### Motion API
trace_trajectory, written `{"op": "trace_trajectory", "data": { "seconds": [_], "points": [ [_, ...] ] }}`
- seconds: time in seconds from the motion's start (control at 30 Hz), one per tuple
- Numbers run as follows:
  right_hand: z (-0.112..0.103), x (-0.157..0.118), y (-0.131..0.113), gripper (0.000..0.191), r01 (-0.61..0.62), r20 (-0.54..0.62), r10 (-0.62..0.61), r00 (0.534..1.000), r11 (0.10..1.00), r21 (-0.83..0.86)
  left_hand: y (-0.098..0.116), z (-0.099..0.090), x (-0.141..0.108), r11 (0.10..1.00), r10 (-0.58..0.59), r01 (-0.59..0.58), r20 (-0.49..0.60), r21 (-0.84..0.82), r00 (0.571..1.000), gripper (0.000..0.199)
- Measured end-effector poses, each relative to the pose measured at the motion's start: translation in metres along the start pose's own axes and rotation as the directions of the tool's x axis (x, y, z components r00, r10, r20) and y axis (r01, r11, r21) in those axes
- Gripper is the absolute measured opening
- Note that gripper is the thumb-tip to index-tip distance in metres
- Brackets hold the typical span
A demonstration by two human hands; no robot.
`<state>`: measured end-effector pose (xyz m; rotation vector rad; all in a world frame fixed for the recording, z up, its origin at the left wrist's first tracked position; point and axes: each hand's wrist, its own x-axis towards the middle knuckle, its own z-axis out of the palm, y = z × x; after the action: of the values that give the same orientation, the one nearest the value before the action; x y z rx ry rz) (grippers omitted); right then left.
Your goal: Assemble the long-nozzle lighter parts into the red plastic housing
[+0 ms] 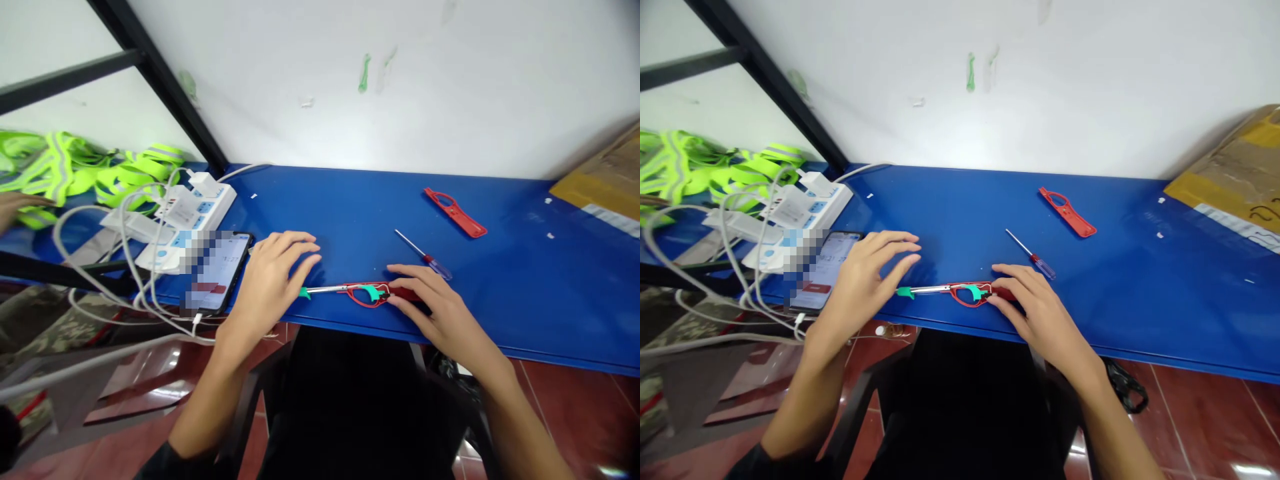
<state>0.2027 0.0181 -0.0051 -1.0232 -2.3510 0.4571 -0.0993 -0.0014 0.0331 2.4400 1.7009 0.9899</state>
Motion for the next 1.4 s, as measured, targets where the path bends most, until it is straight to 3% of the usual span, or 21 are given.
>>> {"op": "trace_trajectory", "data": {
  "seconds": [0.1,0.2,0.3,0.47,0.6,0.87,1.1,1.17,1.27,1.33,1.4],
  "points": [
    [0.004,0.0,0.003,0.023,0.037,-0.012,-0.037,0.999,0.999,-0.014,0.018,0.0,0.014,0.993,0.116,-0.121,0.203,0.012,0.972,0.022],
    [0.007,-0.001,0.004,0.023,0.074,-0.013,-0.074,0.997,0.996,-0.043,0.05,0.016,0.027,0.916,0.251,-0.356,0.431,0.183,0.867,0.023],
    [0.008,0.0,0.003,0.021,0.093,-0.006,-0.093,0.996,0.994,-0.058,0.068,0.028,0.04,0.88,0.215,-0.397,0.528,0.26,0.821,0.018],
    [0.006,0.002,0.0,0.019,0.141,-0.035,-0.145,0.989,0.984,-0.105,0.068,0.028,0.063,0.876,0.27,-0.453,0.608,0.167,0.747,0.017],
    [0.006,0.003,-0.002,0.018,0.171,-0.066,-0.183,0.981,0.972,-0.163,0.074,0.022,0.08,0.887,0.263,-0.449,0.676,0.111,0.688,0.02],
    [0.006,0.003,-0.004,0.017,0.208,-0.059,-0.225,0.973,0.956,-0.207,0.11,0.005,0.117,0.932,0.101,-0.348,0.843,0.106,0.528,0.014],
    [0.005,0.001,0.0,0.03,0.22,-0.051,-0.23,0.972,0.963,-0.154,0.128,0.025,0.12,0.936,0.015,-0.325,0.903,0.139,0.43,0.019],
    [0.005,0.0,0.001,0.031,0.215,-0.05,-0.223,0.974,0.968,-0.133,0.129,0.029,0.118,0.932,0.017,-0.334,0.906,0.138,0.422,0.021],
    [0.006,-0.001,0.003,0.031,0.194,-0.04,-0.2,0.979,0.974,-0.114,0.127,0.029,0.11,0.923,0.043,-0.359,0.893,0.136,0.447,0.02],
    [0.007,-0.001,0.004,0.031,0.197,-0.039,-0.201,0.979,0.976,-0.097,0.125,0.029,0.1,0.911,0.059,-0.384,0.876,0.148,0.478,0.02],
    [0.007,-0.001,0.005,0.03,0.216,-0.053,-0.22,0.974,0.974,-0.075,0.125,0.031,0.088,0.898,0.068,-0.4,0.841,0.183,0.537,0.019]
  ]
}}
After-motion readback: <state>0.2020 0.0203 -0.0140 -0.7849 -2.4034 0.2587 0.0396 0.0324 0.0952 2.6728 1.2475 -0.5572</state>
